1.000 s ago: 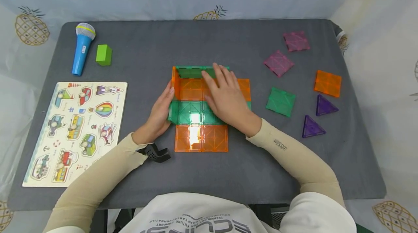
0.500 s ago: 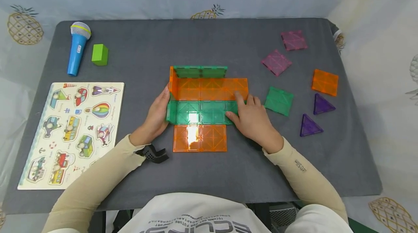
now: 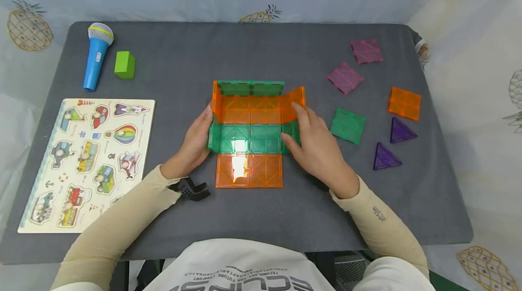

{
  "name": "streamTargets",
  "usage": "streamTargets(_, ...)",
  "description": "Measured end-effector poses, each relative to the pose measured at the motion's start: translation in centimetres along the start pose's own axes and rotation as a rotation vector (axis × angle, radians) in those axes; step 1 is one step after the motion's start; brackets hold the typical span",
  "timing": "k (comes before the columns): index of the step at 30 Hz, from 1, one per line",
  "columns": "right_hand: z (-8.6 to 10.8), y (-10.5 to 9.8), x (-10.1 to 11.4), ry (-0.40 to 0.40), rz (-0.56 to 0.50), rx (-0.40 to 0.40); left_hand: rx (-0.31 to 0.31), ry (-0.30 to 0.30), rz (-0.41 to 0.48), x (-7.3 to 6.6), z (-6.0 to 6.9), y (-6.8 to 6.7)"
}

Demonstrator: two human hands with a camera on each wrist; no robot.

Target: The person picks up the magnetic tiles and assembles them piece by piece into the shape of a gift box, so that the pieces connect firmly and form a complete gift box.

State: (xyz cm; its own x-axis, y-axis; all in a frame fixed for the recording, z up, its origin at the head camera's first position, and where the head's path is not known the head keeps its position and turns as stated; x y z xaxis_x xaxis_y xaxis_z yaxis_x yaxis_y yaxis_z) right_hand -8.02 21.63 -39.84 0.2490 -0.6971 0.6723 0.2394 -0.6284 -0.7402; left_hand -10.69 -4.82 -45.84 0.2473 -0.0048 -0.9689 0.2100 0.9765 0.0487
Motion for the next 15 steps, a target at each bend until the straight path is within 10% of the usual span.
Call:
streamTargets(10, 0.2, 0.9, 1.7, -0.287, 0.065, -0.067, -0.035, -0.036, -0.066, -0.2, 0.0, -0.2)
streamTargets(15, 1.8, 2.3, 3.7, -0.539, 0.236, 0.14, -0.042, -0.039, -0.077, -0.2, -0.1, -0.3)
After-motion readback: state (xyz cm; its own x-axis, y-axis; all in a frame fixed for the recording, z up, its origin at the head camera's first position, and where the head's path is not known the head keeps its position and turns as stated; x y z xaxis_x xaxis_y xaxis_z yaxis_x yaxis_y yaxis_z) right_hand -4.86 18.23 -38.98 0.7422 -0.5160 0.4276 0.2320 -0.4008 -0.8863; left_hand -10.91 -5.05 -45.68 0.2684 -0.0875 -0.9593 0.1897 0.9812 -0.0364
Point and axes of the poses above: each hand's wrist, its own z-axis away from the middle knuckle, its own y-axis out of the palm, x = y × z, the point moved 2 cm from there along -z, towards the middle knuckle, and after that the axes turned 13 degrees about -z, right-handed, at the moved point
